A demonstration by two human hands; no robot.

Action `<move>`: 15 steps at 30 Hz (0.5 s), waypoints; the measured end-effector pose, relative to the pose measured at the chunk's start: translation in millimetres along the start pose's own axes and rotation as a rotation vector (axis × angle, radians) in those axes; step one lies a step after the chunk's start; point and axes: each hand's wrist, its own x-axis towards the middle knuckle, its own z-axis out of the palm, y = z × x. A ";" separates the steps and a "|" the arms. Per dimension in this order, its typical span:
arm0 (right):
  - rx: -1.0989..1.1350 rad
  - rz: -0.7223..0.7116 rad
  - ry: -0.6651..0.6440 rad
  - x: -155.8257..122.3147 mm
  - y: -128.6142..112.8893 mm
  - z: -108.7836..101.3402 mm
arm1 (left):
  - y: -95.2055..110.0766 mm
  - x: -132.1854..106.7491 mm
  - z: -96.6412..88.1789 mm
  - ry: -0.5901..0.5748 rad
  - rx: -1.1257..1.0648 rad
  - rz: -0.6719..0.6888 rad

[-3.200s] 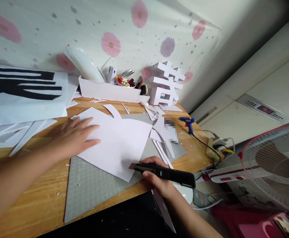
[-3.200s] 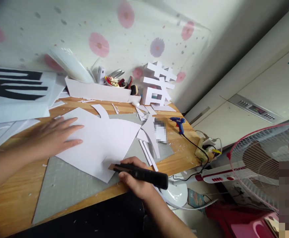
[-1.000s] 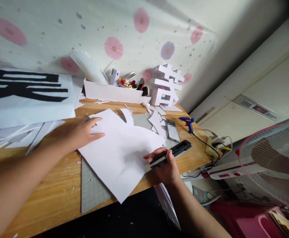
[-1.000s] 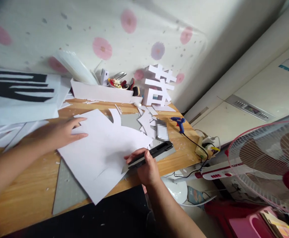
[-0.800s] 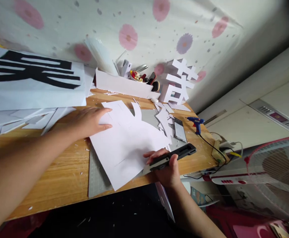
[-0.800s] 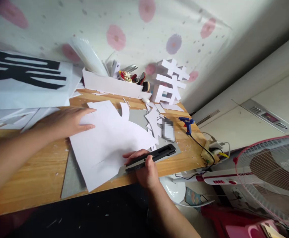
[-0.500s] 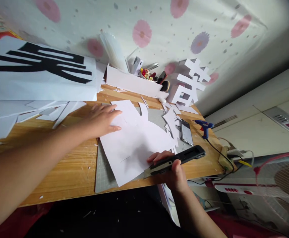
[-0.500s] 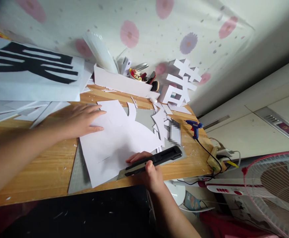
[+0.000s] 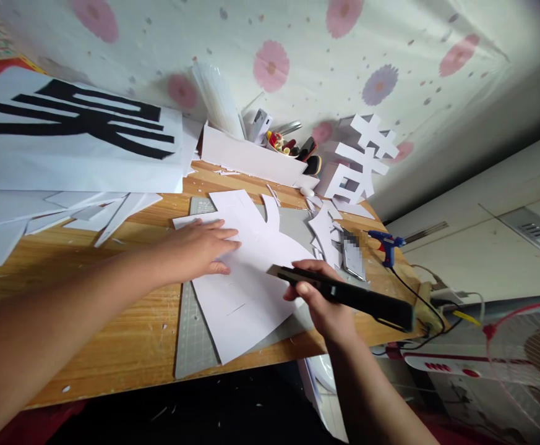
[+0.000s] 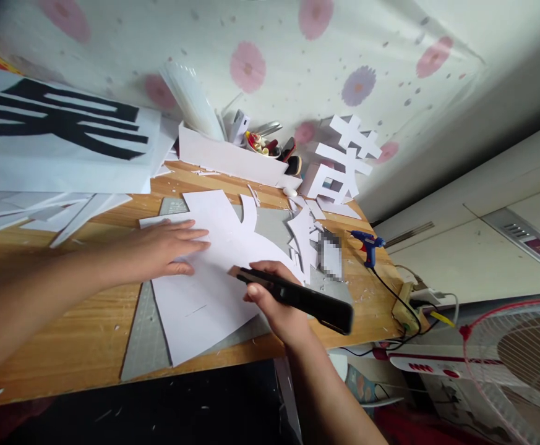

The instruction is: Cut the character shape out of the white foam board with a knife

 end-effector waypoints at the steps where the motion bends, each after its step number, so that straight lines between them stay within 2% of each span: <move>1: -0.037 -0.012 -0.016 8.8 4.2 9.0 | -0.1 0.1 0.2 -0.004 0.013 0.021; 6: -0.164 -0.076 -0.085 41.5 20.7 35.5 | 0.1 -1.0 -0.1 -0.025 0.011 0.066; 12: -0.281 -0.064 -0.128 44.8 26.8 37.5 | 1.4 -5.8 -6.1 0.004 0.032 0.145; 15: -0.309 -0.081 -0.127 43.3 26.0 37.6 | 3.7 -6.9 -9.2 -0.008 0.049 0.137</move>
